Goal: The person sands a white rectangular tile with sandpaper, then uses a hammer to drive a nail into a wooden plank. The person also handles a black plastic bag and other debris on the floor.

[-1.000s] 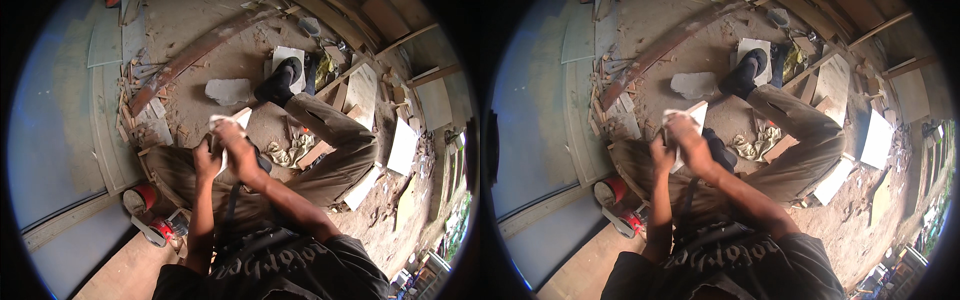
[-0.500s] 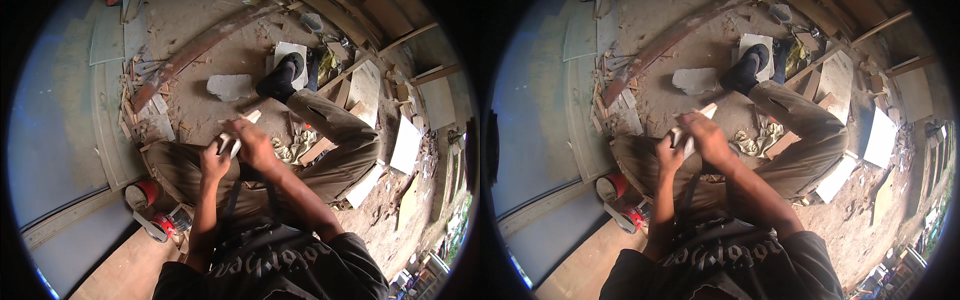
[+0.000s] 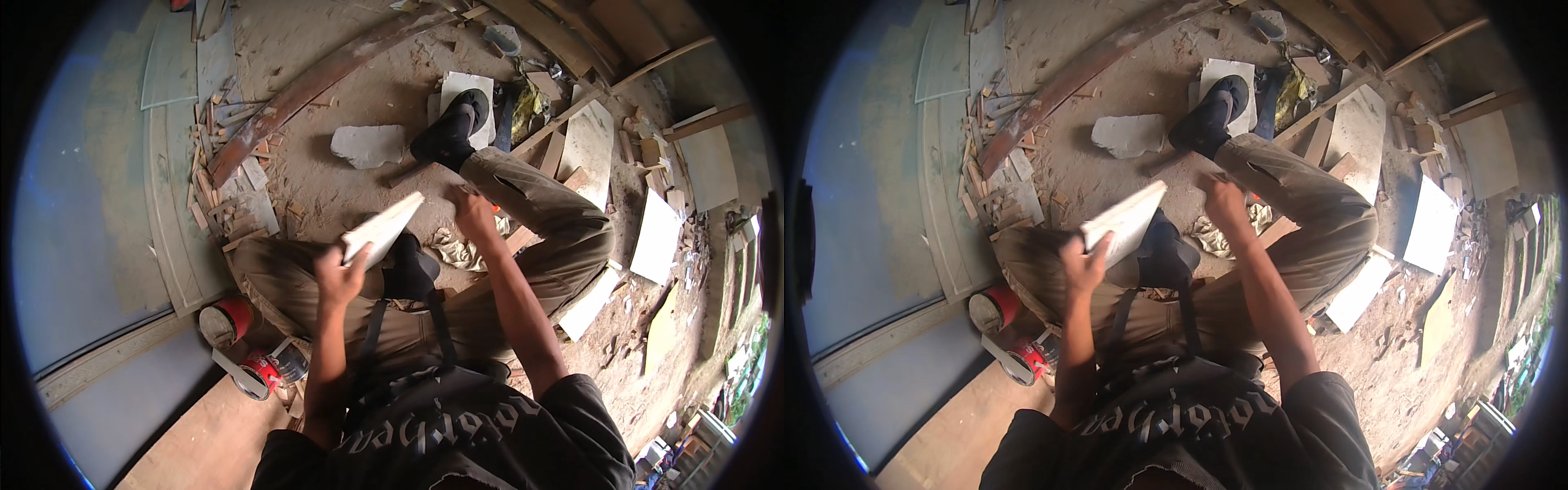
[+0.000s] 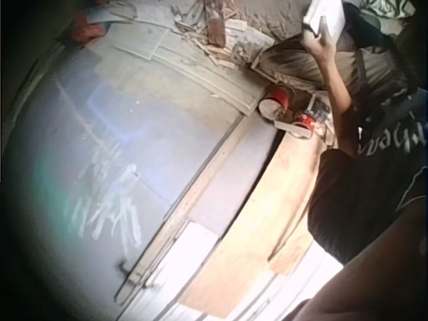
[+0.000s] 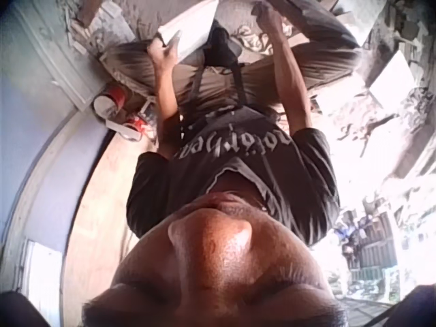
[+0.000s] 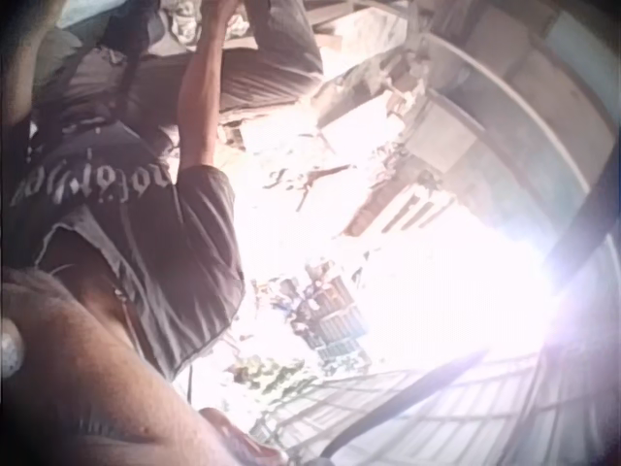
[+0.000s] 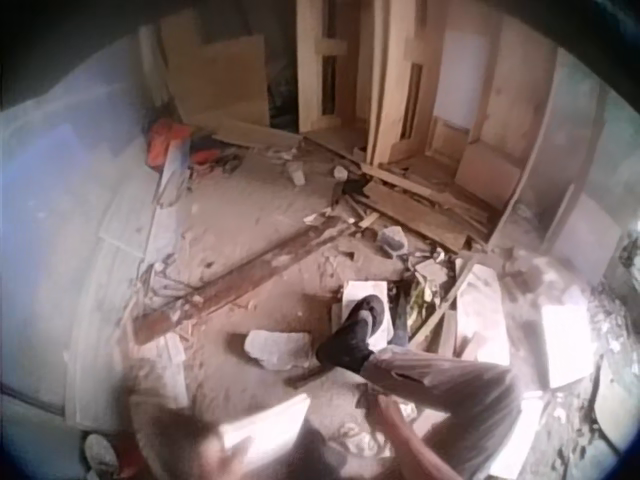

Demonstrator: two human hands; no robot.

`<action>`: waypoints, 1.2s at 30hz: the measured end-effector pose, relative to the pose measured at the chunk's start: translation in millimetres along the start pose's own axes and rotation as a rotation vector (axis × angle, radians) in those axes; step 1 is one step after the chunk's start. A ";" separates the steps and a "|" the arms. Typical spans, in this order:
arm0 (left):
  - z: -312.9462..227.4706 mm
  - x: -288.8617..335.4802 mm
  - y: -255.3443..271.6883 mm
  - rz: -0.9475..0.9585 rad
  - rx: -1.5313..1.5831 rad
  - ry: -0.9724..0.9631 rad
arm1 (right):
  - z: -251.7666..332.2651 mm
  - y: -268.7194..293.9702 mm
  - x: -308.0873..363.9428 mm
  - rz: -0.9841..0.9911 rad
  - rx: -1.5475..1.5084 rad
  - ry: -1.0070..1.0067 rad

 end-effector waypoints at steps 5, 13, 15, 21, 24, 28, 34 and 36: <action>9.6 -19.2 55.8 -0.125 0.147 0.131 | 4.6 26.7 -14.7 -0.267 -0.335 -0.206; 30.5 -25.0 58.5 -0.212 0.203 0.179 | 112.8 -5.2 -7.2 -0.169 -1.193 -0.495; 28.3 -25.7 53.6 -0.173 0.180 0.196 | 134.6 -28.5 -2.2 -0.112 -1.250 -0.478; 17.8 -32.4 19.5 0.106 0.096 0.188 | 129.4 -54.2 11.9 -0.275 -0.734 -0.071; 16.0 -35.4 8.5 0.082 -0.068 0.190 | 134.9 -49.3 17.4 0.157 -0.641 -0.444; 18.7 -25.4 -12.4 0.107 0.032 0.213 | 161.9 7.1 -2.2 -0.374 -0.468 0.096; 33.1 -13.8 -37.1 0.177 -0.113 0.233 | 186.4 21.9 11.4 -0.242 -0.797 0.347; 20.5 -13.0 -43.0 0.229 0.003 0.159 | 208.2 43.3 21.2 -0.097 -0.625 0.555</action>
Point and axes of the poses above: each hand's wrist, its own x-axis away from the middle knuckle, its own y-axis out of the back of the hand, z = x × y, the point moved 8 cm from there along -x, towards the middle knuckle, and after that the axes turned 6 degrees about -z, right-handed, at the moved point
